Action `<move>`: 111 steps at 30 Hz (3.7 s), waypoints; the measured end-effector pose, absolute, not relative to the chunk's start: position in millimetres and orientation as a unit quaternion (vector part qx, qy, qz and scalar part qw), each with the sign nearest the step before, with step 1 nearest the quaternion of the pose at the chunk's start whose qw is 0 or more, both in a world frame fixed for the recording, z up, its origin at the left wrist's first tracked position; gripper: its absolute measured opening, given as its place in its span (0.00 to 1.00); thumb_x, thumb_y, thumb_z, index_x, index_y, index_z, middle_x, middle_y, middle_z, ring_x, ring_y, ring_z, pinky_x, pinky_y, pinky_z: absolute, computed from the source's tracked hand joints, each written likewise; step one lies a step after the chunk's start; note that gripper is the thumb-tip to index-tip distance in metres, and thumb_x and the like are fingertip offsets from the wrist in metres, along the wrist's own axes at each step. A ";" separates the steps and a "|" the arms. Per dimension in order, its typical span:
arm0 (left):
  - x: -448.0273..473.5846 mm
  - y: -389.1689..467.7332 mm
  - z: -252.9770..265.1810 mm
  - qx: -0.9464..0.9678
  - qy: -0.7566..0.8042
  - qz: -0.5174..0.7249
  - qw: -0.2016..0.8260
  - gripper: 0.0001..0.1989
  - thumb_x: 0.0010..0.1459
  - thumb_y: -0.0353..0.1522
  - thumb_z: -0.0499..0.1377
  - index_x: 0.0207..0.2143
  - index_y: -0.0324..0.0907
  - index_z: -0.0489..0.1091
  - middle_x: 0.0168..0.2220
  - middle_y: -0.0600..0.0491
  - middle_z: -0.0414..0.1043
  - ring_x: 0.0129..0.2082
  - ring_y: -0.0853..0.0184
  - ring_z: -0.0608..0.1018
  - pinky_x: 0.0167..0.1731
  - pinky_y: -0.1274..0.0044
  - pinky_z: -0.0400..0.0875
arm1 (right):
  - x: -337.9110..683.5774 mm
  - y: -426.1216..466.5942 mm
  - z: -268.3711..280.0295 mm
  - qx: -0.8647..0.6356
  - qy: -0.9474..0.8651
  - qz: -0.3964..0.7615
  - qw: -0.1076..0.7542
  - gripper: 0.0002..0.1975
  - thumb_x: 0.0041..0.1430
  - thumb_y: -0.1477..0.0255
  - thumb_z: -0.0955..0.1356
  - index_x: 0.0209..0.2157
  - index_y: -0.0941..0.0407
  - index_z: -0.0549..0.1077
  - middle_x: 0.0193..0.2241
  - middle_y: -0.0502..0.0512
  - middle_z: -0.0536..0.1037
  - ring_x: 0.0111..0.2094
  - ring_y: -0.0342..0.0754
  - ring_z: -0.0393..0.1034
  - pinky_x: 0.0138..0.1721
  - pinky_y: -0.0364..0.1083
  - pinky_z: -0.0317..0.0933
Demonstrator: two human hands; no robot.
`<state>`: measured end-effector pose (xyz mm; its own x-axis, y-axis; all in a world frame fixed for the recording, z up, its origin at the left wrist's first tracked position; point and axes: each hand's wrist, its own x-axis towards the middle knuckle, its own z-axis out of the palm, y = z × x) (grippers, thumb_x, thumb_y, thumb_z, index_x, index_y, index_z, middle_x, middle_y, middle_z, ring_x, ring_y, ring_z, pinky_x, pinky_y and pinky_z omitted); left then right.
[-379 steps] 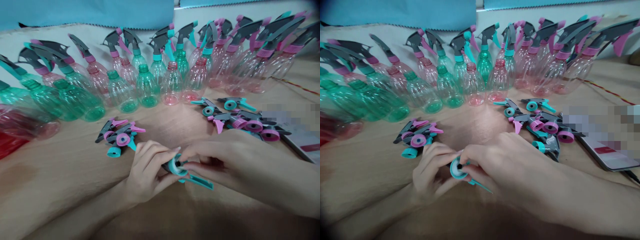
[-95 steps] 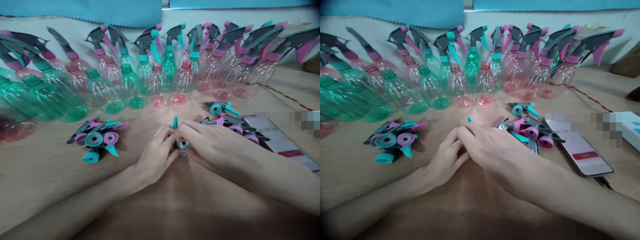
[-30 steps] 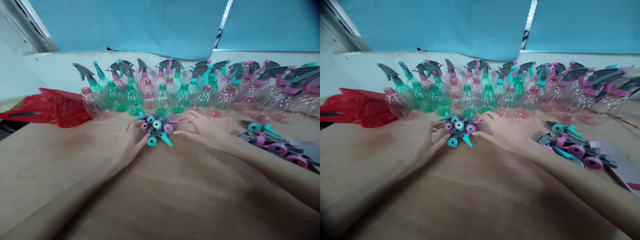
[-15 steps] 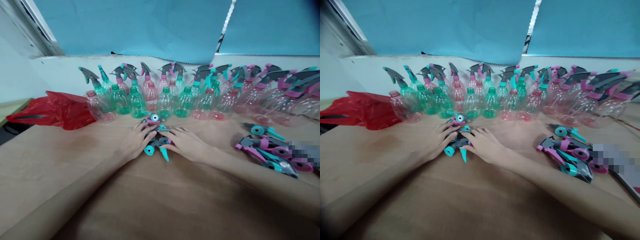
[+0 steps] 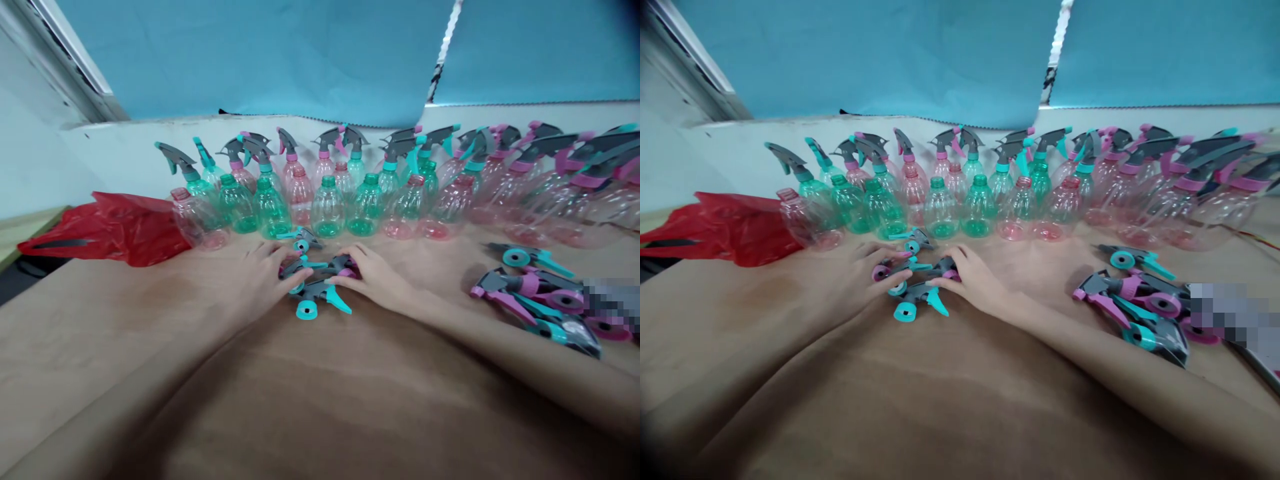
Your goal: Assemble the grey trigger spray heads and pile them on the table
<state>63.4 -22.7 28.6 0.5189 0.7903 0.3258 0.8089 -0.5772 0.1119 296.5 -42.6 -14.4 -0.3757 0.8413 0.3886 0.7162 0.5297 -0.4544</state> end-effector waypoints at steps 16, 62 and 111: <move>91.5 10.2 37.7 -0.941 -0.301 -0.155 0.019 0.19 0.65 0.42 0.44 0.47 0.48 0.72 0.49 0.49 0.73 0.54 0.52 0.70 0.50 0.59 0.67 | 352.3 -74.6 25.1 -0.457 -0.842 0.100 0.269 0.27 0.62 0.54 0.61 0.57 0.56 0.62 0.57 0.61 0.67 0.57 0.54 0.60 0.55 0.55 0.57; 263.3 -68.4 -0.9 -0.877 -0.227 -0.380 -0.188 0.22 0.58 0.31 0.58 0.54 0.48 0.55 0.41 0.52 0.68 0.34 0.68 0.76 0.39 0.69 0.74 | 479.1 -106.3 65.5 -0.599 -0.753 0.008 0.273 0.12 0.57 0.81 0.65 0.40 0.55 0.75 0.36 0.49 0.78 0.35 0.41 0.72 0.36 0.40 0.63; 217.1 -64.3 -4.8 -0.881 -0.236 -0.384 -0.142 0.16 0.60 0.38 0.58 0.50 0.46 0.67 0.37 0.52 0.71 0.37 0.63 0.68 0.37 0.71 0.64 | 390.2 -107.4 46.5 -0.514 -0.581 0.533 0.338 0.19 0.54 0.75 0.67 0.48 0.54 0.63 0.41 0.51 0.73 0.38 0.44 0.70 0.35 0.44 0.67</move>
<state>217.1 -64.3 -4.8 0.5925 0.5261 0.6100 0.3072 -0.8476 0.4327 390.2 -107.4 46.5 -0.2432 0.9575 -0.1550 0.2382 -0.0959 -0.9665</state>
